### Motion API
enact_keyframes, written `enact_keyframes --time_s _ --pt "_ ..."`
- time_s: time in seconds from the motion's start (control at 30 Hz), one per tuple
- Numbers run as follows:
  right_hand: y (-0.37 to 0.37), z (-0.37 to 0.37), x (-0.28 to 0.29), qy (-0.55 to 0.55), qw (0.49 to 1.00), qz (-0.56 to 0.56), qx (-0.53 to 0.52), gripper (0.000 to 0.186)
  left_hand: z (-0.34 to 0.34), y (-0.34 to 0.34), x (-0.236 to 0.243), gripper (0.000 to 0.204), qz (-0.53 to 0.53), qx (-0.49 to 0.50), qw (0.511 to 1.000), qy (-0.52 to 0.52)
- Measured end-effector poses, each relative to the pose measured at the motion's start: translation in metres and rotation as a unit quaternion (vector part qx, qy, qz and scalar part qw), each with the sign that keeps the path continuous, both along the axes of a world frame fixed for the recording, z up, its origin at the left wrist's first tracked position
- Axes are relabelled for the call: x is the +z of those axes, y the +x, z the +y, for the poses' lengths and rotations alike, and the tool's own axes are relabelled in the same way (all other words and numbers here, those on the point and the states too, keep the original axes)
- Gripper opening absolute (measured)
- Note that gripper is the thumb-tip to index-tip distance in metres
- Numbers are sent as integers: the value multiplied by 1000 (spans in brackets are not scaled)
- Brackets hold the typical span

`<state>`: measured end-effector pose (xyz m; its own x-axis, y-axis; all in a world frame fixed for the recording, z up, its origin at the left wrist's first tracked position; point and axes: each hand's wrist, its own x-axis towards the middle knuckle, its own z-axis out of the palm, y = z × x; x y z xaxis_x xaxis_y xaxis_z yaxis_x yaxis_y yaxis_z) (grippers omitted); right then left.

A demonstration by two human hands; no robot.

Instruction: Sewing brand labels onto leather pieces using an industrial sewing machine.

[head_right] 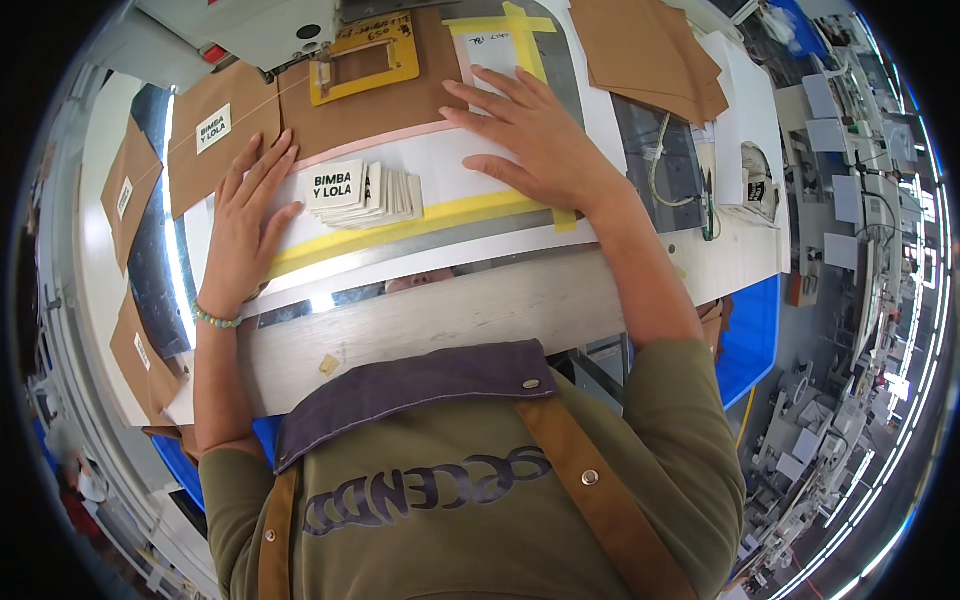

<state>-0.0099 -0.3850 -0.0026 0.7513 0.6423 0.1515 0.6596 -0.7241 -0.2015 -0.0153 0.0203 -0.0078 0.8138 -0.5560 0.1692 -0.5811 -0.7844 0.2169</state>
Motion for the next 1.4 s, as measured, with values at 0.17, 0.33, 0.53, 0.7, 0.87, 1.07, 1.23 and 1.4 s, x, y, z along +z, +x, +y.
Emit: enact_keyframes --time_s 0.17,0.33,0.53,0.7,0.87,1.07,1.23,1.4 --pt "1 1 2 4 1000 -7 -6 56 0 1 -2 65 -15 3 1000 6" --pt "0 2 4 10 1000 -2 -4 57 2 2 -4 64 -11 8 1000 -6" --pt "0 2 4 13 1000 5 -8 59 3 1 -4 61 -7 4 999 -33" --pt "0 -1 4 18 1000 15 0 63 5 2 -4 56 -10 -13 999 -39" --pt "-2 1 3 37 999 -5 -5 60 -1 1 0 56 -12 3 999 -47" --pt "1 -1 2 17 1000 -15 5 61 3 2 -2 55 -23 -8 999 -39" --pt "0 4 6 8 1000 -19 -4 55 3 2 -2 53 -21 -10 998 -50" --pt "-4 23 24 32 998 -43 -15 47 2 -1 3 49 -27 -4 994 -102"
